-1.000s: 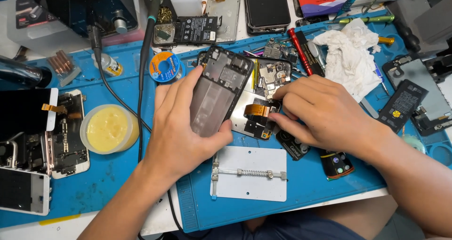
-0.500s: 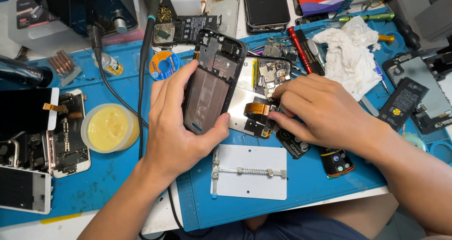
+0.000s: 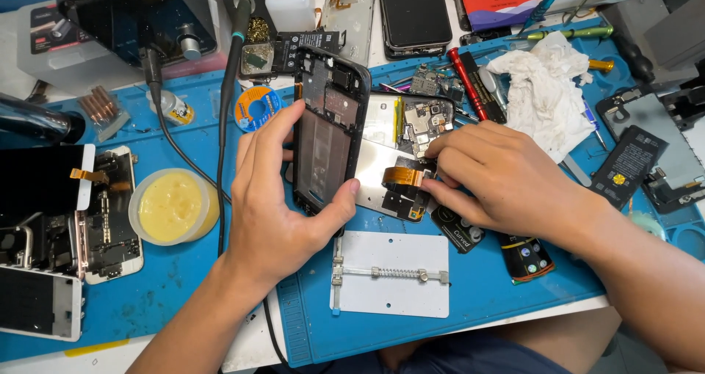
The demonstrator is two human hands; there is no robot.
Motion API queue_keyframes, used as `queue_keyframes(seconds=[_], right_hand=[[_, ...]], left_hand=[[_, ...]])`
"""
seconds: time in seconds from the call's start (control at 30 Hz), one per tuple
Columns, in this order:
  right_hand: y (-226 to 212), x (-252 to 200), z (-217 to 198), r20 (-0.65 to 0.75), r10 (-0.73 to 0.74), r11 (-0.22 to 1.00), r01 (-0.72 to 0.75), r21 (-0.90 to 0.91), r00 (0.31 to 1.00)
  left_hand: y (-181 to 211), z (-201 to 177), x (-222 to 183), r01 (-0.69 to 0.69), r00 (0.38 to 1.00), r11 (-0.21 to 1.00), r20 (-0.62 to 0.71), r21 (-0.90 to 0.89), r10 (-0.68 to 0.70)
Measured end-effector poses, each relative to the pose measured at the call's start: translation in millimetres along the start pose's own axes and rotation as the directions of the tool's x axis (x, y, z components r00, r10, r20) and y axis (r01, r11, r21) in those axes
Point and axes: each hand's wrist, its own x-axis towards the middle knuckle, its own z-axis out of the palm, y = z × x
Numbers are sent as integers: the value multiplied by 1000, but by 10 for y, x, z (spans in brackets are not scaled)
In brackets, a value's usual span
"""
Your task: Applying adhesive to the edges of a mobile phone frame during a repair process.
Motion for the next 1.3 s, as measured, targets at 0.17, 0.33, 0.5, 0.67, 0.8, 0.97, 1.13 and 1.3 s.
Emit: queue_keyframes(seconds=[0.17, 0.33, 0.5, 0.67, 0.8, 0.97, 1.13, 1.3], right_hand=[[2, 8, 0, 1, -1, 1000, 1, 2, 1000], [3, 3, 9, 1, -6, 1000, 6, 3, 1000], [6, -9, 11, 2, 16, 1000, -16, -16, 1000], [-4, 0, -32, -32, 59, 998, -60, -19, 998], [-16, -4, -57, -58, 148, 988, -151, -46, 987], [-155, 56, -174, -13, 409, 842, -372, 390, 912], [-228, 64, -204, 151, 585, 560, -531, 636, 797], [-257, 96, -117, -38, 265, 867, -221, 446, 963]], left_hand=[[16, -4, 1, 20, 1000, 999, 0, -26, -20], [10, 4, -11, 33, 999, 998, -1, -55, -34], [32, -7, -14, 107, 994, 988, 11, -108, -106], [-18, -24, -38, 347, 938, 721, 202, -600, -283], [-1, -49, 62, 436, 894, 430, 324, -791, -310], [43, -42, 83, 550, 825, 419, 392, -723, -406], [-28, 22, 37, 602, 790, 385, 453, -700, -412], [-28, -9, 37, 611, 777, 279, 494, -741, -390]])
